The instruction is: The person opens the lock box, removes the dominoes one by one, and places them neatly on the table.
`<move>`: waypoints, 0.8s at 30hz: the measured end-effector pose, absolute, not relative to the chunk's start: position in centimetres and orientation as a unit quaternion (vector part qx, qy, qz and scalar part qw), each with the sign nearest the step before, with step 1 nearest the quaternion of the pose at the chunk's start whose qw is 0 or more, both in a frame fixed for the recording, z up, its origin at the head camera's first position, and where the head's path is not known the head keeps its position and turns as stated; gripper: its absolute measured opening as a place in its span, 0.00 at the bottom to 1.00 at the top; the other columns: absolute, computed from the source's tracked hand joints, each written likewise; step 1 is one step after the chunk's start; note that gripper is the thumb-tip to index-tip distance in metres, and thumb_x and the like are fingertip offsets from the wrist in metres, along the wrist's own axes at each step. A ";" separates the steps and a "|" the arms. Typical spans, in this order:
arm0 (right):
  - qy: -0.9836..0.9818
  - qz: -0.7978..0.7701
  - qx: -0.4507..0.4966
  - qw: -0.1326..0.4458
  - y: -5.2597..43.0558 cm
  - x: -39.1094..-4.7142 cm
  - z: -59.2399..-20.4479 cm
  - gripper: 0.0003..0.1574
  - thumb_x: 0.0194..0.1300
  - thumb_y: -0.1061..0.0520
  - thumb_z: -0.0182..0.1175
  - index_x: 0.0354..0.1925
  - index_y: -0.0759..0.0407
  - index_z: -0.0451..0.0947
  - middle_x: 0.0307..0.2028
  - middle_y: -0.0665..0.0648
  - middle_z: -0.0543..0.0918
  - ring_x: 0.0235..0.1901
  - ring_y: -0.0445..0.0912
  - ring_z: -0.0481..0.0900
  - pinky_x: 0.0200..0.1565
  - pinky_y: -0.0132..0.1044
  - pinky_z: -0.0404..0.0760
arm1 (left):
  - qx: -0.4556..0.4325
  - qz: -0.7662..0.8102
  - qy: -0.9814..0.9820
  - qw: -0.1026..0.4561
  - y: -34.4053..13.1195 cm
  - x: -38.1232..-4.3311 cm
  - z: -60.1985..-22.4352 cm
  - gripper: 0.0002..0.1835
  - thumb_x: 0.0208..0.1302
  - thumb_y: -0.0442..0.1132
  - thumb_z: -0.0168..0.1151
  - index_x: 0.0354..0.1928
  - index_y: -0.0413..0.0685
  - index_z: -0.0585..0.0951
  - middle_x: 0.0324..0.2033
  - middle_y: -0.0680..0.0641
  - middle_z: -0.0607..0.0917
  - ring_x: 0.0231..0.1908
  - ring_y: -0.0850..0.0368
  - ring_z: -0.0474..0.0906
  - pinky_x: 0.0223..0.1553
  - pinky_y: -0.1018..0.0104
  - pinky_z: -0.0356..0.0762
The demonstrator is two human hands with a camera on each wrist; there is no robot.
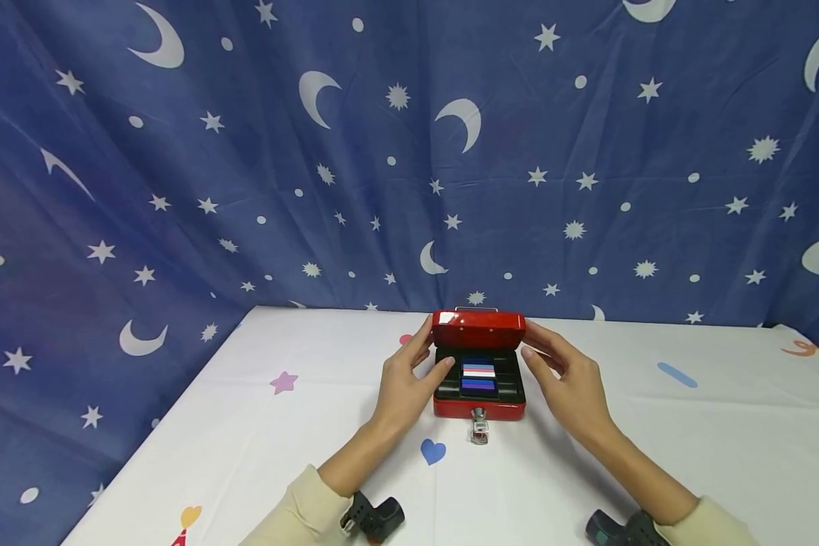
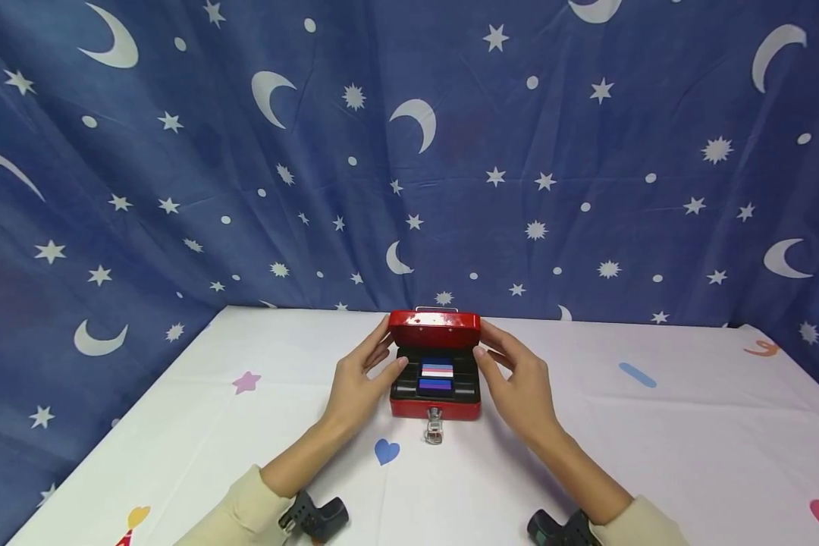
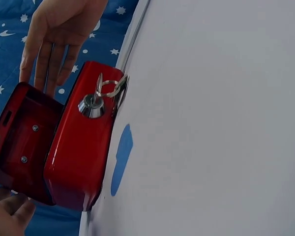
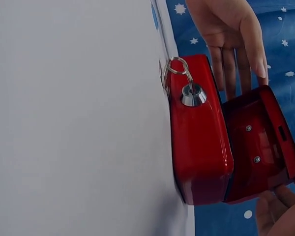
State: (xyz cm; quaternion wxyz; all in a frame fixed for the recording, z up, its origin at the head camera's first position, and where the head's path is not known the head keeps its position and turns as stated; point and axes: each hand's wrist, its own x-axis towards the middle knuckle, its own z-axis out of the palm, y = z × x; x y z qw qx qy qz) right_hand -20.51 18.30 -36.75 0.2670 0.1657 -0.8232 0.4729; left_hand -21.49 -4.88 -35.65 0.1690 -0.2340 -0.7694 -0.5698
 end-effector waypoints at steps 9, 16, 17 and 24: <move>-0.814 0.480 0.173 0.278 18.4 -21.4 -36.9 0.28 0.66 0.63 0.59 0.64 0.59 0.71 0.54 0.61 0.80 0.50 0.54 0.80 0.51 0.24 0.74 | -0.262 -0.556 -0.775 0.145 -5.6 -22.1 -35.6 0.37 0.61 0.30 0.64 0.70 0.34 0.59 0.64 0.35 0.68 0.62 0.39 0.67 0.59 0.47 0.67; -0.821 0.470 0.173 0.275 18.3 -21.7 -36.9 0.29 0.68 0.60 0.58 0.66 0.53 0.69 0.56 0.58 0.79 0.53 0.52 0.79 0.52 0.33 0.76 | -0.277 -0.544 -0.783 0.123 -6.2 -24.1 -37.7 0.41 0.62 0.39 0.66 0.74 0.49 0.56 0.68 0.46 0.66 0.66 0.51 0.64 0.62 0.54 0.66; -0.822 0.467 0.174 0.275 18.3 -21.8 -37.0 0.29 0.68 0.61 0.58 0.66 0.53 0.68 0.56 0.58 0.79 0.53 0.52 0.78 0.52 0.34 0.76 | -0.277 -0.544 -0.783 0.117 -6.3 -24.2 -37.8 0.42 0.62 0.40 0.66 0.74 0.50 0.56 0.68 0.47 0.65 0.66 0.52 0.63 0.62 0.54 0.65; -0.833 0.452 0.173 0.268 18.4 -22.4 -37.4 0.33 0.68 0.62 0.58 0.69 0.53 0.64 0.59 0.59 0.76 0.56 0.52 0.77 0.51 0.43 0.76 | -0.284 -0.531 -0.793 0.089 -6.6 -24.8 -37.9 0.45 0.61 0.44 0.66 0.75 0.51 0.52 0.70 0.50 0.61 0.67 0.57 0.60 0.64 0.57 0.63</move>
